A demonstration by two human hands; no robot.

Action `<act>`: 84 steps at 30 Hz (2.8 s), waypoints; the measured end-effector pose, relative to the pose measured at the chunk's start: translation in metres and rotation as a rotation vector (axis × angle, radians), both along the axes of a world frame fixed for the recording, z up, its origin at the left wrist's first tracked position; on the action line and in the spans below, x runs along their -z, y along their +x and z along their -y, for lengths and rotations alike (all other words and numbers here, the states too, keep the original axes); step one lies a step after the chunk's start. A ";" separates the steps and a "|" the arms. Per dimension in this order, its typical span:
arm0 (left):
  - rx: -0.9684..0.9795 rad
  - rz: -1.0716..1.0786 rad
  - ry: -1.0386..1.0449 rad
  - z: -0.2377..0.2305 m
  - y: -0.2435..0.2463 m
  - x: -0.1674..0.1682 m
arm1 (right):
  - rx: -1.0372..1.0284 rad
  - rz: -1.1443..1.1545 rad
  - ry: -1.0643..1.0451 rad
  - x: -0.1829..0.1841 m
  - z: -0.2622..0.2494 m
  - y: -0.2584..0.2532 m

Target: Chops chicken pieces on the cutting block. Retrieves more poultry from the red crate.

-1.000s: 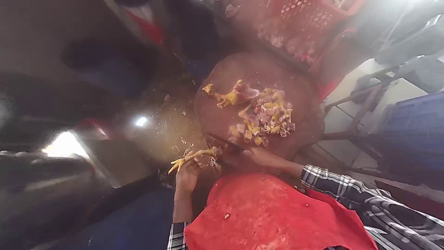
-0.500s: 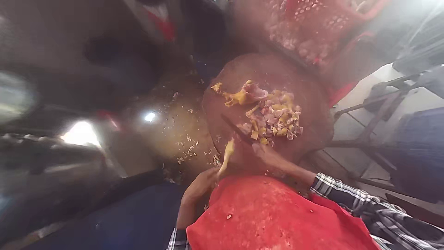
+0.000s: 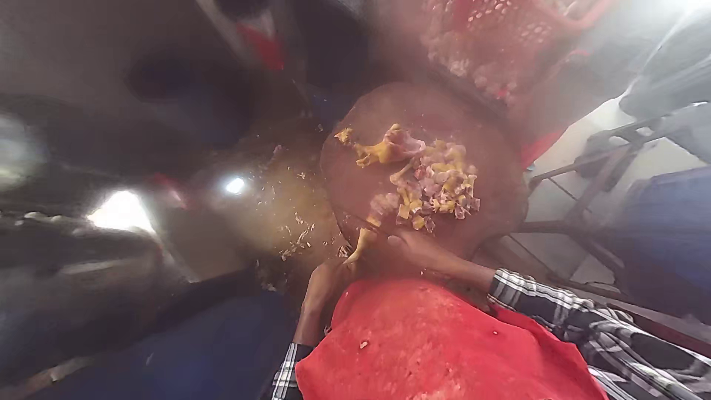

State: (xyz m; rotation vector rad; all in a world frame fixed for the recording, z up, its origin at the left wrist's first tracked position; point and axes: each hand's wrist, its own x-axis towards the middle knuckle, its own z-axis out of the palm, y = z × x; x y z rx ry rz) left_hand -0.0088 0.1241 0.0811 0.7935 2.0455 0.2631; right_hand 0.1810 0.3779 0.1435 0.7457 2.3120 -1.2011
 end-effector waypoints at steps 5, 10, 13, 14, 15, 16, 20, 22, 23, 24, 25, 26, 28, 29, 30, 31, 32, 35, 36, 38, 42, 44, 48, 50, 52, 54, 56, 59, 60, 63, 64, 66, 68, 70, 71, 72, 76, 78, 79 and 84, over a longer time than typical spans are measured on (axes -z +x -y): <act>-0.009 0.028 0.028 -0.001 -0.001 0.008 | 0.041 -0.785 -0.183 -0.047 0.025 -0.014; -0.013 0.018 0.003 0.000 0.002 0.003 | -0.042 0.013 -0.039 0.043 0.015 0.015; -0.047 0.013 0.002 0.001 0.003 0.004 | -0.012 0.001 -0.019 0.020 0.013 0.006; -0.050 0.017 0.007 0.000 0.004 0.005 | -0.006 -0.086 -0.027 0.000 0.012 0.003; -0.051 0.021 0.012 -0.001 0.004 0.006 | -0.006 -0.208 -0.050 -0.016 0.014 0.000; -0.049 0.030 0.021 0.000 0.006 0.007 | 0.004 -0.356 -0.100 -0.027 0.018 -0.002; -0.030 0.028 0.060 -0.004 0.007 0.009 | 0.009 -0.571 -0.175 -0.001 0.031 0.006; -0.020 0.003 0.031 -0.009 0.009 0.008 | -0.024 -0.181 -0.134 0.033 0.023 0.021; -0.016 0.001 0.024 -0.008 0.009 0.004 | -0.021 -0.037 -0.136 0.045 0.019 0.022; -0.024 -0.004 0.027 -0.010 0.007 0.002 | -0.017 0.039 -0.133 0.049 0.014 0.019; -0.048 -0.002 0.033 -0.010 0.008 0.001 | -0.005 0.055 -0.122 0.045 0.011 0.015; -0.080 0.004 0.042 -0.010 0.011 0.000 | 0.017 0.028 -0.119 0.034 0.013 0.014; -0.203 -0.006 0.096 -0.021 0.020 0.002 | 0.052 -0.150 -0.151 0.002 0.012 0.005; -0.268 -0.015 0.120 -0.024 0.027 0.008 | 0.083 -0.283 -0.198 -0.008 0.016 0.002; -0.335 -0.022 0.151 -0.028 0.035 0.015 | 0.121 -0.409 -0.263 -0.010 0.022 -0.001; -0.390 -0.035 0.184 -0.031 0.040 0.021 | 0.147 -0.477 -0.304 -0.007 0.028 -0.002; -0.420 -0.055 0.204 -0.034 0.045 0.027 | 0.142 -0.462 -0.304 0.001 0.031 0.000; -0.385 -0.105 0.137 -0.041 0.050 0.033 | 0.114 -0.027 -0.347 0.046 0.024 0.021; -0.354 -0.118 0.120 -0.040 0.049 0.033 | 0.157 0.064 -0.431 0.060 0.020 0.029; -0.328 -0.161 0.207 -0.040 0.045 0.029 | 0.316 0.151 -0.622 0.071 0.007 0.041; -0.448 -0.151 0.629 -0.033 0.040 -0.002 | 0.404 0.110 -0.455 0.061 -0.007 0.045; -0.538 -0.084 0.585 -0.037 0.033 -0.005 | 0.334 0.016 -0.308 0.035 -0.010 0.028; -0.556 -0.089 0.420 -0.044 0.023 0.029 | 0.223 -0.442 -0.353 -0.030 0.006 -0.003; -0.508 -0.175 0.372 -0.048 0.025 0.027 | 0.195 -0.663 -0.339 -0.029 0.020 -0.004; -0.443 -0.226 0.317 -0.053 0.026 0.022 | 0.084 -0.565 -0.198 -0.005 0.024 0.012; -0.367 -0.259 0.265 -0.056 0.027 0.017 | 0.006 -0.156 -0.126 0.036 0.019 0.025; -0.329 -0.239 0.224 -0.051 0.027 0.005 | -0.008 0.085 -0.142 0.062 0.018 0.028; -0.430 -0.063 0.373 -0.043 0.015 -0.044 | -0.058 0.149 -0.095 0.048 0.023 0.023; -0.480 0.062 0.488 -0.046 0.008 -0.061 | -0.095 0.152 -0.054 0.049 0.025 0.024; -0.285 0.201 0.510 -0.081 -0.009 -0.082 | -0.278 0.159 0.050 0.052 0.020 0.027; -0.126 0.053 0.387 -0.099 -0.013 -0.071 | -0.332 0.124 0.097 0.052 0.019 0.028; 0.118 -0.242 0.136 -0.128 -0.010 -0.029 | -0.404 0.001 0.172 0.056 0.016 0.032; 0.341 -0.283 -0.001 -0.142 -0.014 0.002 | -0.398 -0.064 0.132 0.060 0.012 0.031; 0.530 -0.137 -0.013 -0.157 -0.038 -0.014 | -0.336 -0.016 -0.068 0.056 0.009 0.027; 0.547 -0.063 0.031 -0.167 -0.054 -0.033 | -0.271 0.009 -0.201 0.057 0.012 0.026; 0.478 -0.045 0.093 -0.184 -0.069 -0.062 | -0.179 0.034 -0.316 0.057 0.013 0.027; 0.026 -0.214 0.444 -0.260 -0.126 -0.139 | 0.266 0.065 -0.405 0.066 0.006 0.044; 0.034 -0.237 0.454 -0.280 -0.148 -0.127 | 0.465 0.082 -0.380 0.058 -0.015 0.058; 0.075 -0.228 0.412 -0.286 -0.154 -0.113 | 0.547 0.082 -0.359 0.054 -0.024 0.066; 0.354 -0.271 0.265 -0.329 -0.154 -0.022 | 0.667 0.042 -0.158 0.047 -0.046 0.089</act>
